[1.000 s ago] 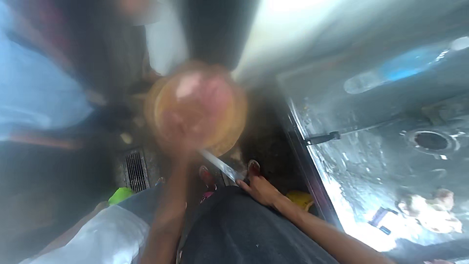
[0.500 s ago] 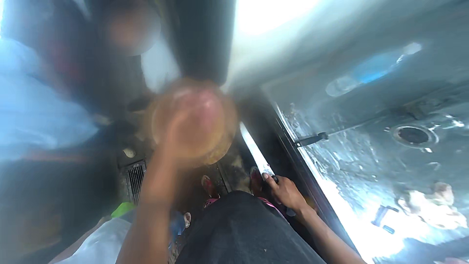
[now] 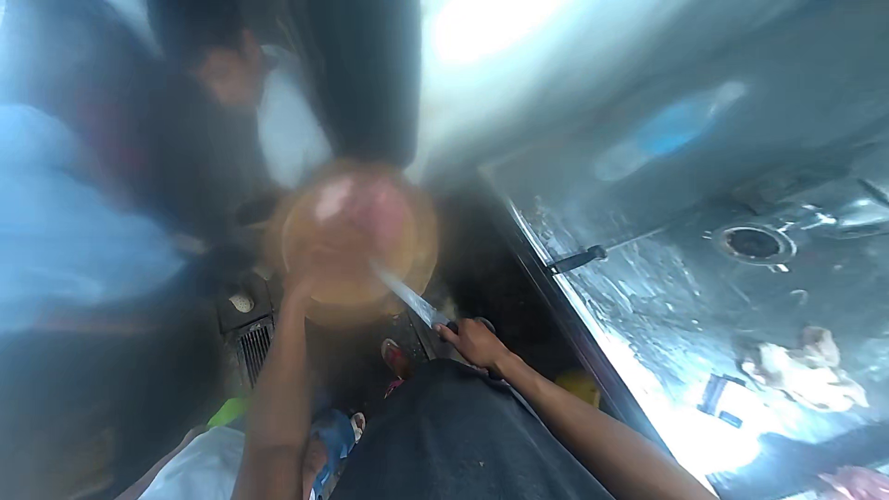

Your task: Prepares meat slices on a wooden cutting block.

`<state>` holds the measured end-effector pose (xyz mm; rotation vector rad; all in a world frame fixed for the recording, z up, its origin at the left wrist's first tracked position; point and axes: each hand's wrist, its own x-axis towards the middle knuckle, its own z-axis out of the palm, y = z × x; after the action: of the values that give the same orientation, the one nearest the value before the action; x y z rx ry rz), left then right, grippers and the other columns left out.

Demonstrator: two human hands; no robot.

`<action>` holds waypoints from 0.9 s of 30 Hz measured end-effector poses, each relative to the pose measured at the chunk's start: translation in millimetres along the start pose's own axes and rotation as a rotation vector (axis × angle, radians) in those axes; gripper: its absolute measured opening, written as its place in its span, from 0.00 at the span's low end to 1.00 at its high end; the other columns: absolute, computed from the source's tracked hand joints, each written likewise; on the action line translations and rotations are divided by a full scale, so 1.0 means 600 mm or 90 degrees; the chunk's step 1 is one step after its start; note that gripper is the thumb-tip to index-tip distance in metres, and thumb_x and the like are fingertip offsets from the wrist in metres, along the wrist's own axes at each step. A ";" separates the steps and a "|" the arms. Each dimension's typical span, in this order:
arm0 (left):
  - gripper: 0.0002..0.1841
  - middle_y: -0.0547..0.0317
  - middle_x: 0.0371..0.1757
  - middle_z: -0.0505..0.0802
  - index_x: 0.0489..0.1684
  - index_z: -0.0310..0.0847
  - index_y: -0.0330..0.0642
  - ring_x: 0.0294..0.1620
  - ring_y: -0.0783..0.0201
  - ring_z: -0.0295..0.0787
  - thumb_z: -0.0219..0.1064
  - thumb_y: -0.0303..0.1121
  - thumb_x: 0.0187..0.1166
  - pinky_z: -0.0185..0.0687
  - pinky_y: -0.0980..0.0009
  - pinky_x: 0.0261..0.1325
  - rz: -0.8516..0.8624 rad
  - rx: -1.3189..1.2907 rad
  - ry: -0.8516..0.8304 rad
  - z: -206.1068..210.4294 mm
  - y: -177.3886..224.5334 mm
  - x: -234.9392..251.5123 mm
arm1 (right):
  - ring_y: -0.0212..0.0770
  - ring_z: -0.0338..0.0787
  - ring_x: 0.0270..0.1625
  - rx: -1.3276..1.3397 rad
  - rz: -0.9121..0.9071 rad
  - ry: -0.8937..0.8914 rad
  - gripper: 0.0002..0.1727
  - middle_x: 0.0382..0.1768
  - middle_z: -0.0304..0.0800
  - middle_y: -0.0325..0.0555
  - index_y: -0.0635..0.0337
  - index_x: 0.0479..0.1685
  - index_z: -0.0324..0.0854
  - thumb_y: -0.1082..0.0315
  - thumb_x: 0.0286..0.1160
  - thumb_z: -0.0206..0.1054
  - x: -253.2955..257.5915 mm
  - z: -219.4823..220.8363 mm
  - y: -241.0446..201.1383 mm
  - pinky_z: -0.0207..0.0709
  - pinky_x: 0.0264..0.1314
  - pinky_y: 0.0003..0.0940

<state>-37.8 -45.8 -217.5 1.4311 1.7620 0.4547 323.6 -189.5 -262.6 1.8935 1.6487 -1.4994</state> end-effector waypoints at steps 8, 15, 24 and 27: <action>0.25 0.47 0.65 0.90 0.70 0.83 0.42 0.61 0.54 0.91 0.78 0.32 0.72 0.87 0.51 0.67 -0.038 -0.015 0.007 0.092 0.010 -0.047 | 0.58 0.91 0.47 0.019 0.014 0.068 0.42 0.39 0.89 0.59 0.62 0.44 0.85 0.28 0.84 0.46 0.010 -0.033 -0.048 0.81 0.52 0.61; 0.20 0.49 0.70 0.87 0.75 0.79 0.47 0.53 0.54 0.92 0.64 0.38 0.87 0.90 0.51 0.56 0.035 -0.006 0.221 0.056 0.072 -0.051 | 0.60 0.92 0.60 -0.069 0.024 0.131 0.41 0.51 0.91 0.60 0.61 0.52 0.86 0.29 0.85 0.46 0.057 -0.109 -0.183 0.83 0.59 0.63; 0.42 0.58 0.99 0.30 0.99 0.34 0.59 0.98 0.43 0.21 0.34 0.67 0.87 0.29 0.28 0.91 0.106 0.386 0.201 0.236 0.004 0.099 | 0.61 0.91 0.60 -0.082 0.046 -0.015 0.44 0.54 0.90 0.64 0.62 0.61 0.82 0.28 0.86 0.42 0.105 -0.082 -0.153 0.81 0.62 0.64; 0.42 0.56 0.99 0.31 1.00 0.31 0.59 0.98 0.44 0.21 0.32 0.67 0.87 0.26 0.29 0.92 0.108 0.421 0.184 0.237 0.010 0.107 | 0.57 0.92 0.43 -0.036 0.073 -0.056 0.45 0.38 0.88 0.59 0.62 0.46 0.84 0.25 0.83 0.41 0.076 -0.068 -0.110 0.83 0.48 0.61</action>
<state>72.3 -13.1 -322.9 2.0654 2.1488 0.1662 284.0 -109.6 -251.0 1.8320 1.5007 -1.4546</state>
